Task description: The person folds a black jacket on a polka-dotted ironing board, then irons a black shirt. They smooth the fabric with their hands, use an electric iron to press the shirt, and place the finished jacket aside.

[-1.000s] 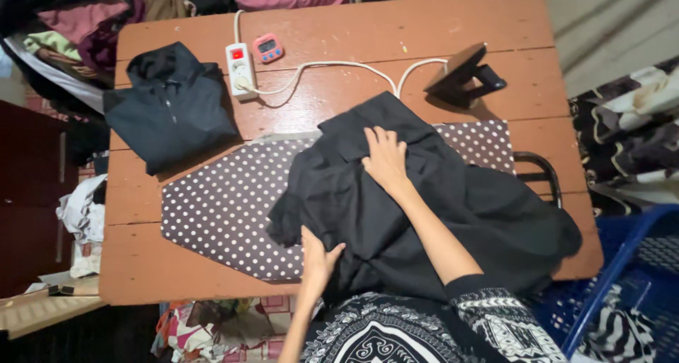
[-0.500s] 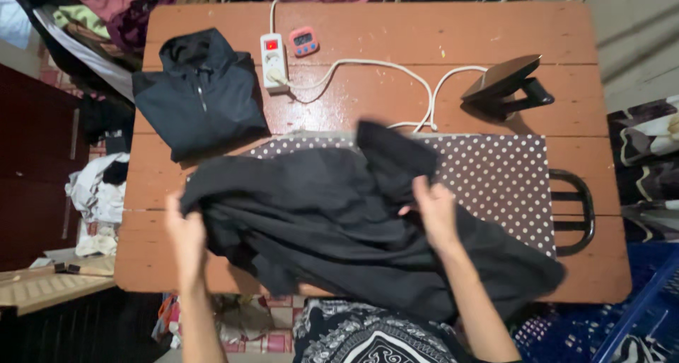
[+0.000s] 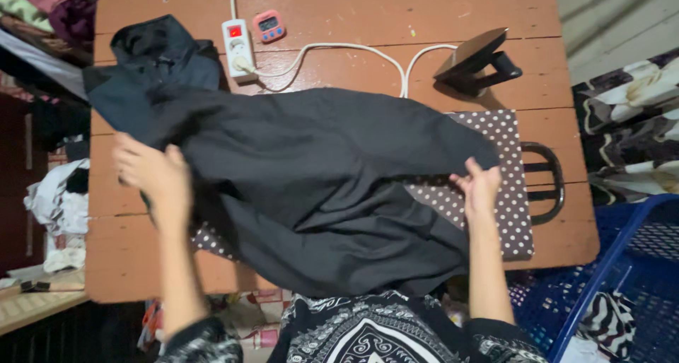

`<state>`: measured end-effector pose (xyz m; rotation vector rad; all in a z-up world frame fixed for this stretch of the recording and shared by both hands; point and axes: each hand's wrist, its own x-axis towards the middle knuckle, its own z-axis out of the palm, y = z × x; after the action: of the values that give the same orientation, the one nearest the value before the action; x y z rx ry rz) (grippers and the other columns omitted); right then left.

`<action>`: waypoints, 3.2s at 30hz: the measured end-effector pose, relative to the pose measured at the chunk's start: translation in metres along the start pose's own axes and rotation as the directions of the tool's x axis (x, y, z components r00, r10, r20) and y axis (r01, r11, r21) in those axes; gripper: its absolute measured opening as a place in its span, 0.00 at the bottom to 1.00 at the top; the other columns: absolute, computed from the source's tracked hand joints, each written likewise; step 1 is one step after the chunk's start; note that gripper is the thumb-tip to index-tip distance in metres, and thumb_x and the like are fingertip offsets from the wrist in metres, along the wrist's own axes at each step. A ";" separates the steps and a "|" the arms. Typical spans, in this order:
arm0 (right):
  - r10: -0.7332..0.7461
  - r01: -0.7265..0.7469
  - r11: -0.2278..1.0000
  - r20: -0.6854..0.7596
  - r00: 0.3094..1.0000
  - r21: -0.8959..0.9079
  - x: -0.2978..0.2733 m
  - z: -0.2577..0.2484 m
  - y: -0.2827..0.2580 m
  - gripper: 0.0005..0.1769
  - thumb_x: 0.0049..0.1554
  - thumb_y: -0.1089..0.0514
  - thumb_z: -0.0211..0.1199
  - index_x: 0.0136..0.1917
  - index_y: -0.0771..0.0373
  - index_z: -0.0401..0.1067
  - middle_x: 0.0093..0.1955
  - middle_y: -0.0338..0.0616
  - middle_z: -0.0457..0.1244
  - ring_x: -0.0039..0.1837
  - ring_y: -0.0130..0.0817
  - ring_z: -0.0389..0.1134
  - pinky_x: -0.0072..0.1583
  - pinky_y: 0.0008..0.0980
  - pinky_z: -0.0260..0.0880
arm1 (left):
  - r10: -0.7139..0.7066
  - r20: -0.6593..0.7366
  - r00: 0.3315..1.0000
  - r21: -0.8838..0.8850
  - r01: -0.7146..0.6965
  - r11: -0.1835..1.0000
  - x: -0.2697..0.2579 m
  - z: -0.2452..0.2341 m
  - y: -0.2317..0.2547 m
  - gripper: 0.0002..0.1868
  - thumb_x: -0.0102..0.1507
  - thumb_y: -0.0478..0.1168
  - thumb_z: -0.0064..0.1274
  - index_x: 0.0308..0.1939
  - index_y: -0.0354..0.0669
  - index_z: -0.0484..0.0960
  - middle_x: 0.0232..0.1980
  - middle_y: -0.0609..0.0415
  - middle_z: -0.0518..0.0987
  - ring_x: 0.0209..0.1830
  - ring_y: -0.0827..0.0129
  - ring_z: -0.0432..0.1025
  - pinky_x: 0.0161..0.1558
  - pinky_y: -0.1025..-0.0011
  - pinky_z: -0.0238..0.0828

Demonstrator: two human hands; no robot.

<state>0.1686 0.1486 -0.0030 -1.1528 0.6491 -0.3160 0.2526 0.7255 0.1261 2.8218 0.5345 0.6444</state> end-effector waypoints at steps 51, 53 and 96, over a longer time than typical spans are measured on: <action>-0.341 0.404 0.421 0.271 0.900 -0.812 -0.035 -0.032 -0.014 0.24 0.59 0.66 0.65 0.67 0.66 0.64 0.62 0.59 0.60 0.58 0.51 0.62 0.61 0.43 0.63 | 0.108 0.311 0.944 0.004 -0.115 0.993 -0.203 0.116 0.156 0.35 0.69 0.55 0.49 0.78 0.51 0.62 0.83 0.45 0.53 0.79 0.32 0.45 0.67 0.31 0.48; -0.509 0.574 0.203 0.415 0.754 -0.793 -0.037 -0.024 -0.014 0.30 0.57 0.65 0.65 0.70 0.71 0.61 0.67 0.62 0.56 0.70 0.59 0.56 0.70 0.51 0.58 | 0.023 0.377 0.926 0.084 -0.059 0.995 -0.207 0.115 0.161 0.36 0.67 0.55 0.50 0.77 0.47 0.63 0.82 0.44 0.52 0.78 0.31 0.44 0.64 0.29 0.46; -0.040 0.702 0.060 0.701 0.712 -0.709 -0.036 0.053 0.018 0.42 0.60 0.48 0.61 0.81 0.60 0.51 0.85 0.55 0.40 0.85 0.53 0.38 0.77 0.64 0.36 | 0.610 0.162 0.775 -0.249 -0.566 0.786 -0.146 0.137 0.248 0.28 0.66 0.47 0.54 0.66 0.36 0.71 0.70 0.43 0.69 0.73 0.49 0.62 0.72 0.45 0.53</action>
<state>0.1722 0.2141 0.0051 -2.6695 -0.1513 0.0471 0.2668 0.4272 0.0153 2.8035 -0.4694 0.4049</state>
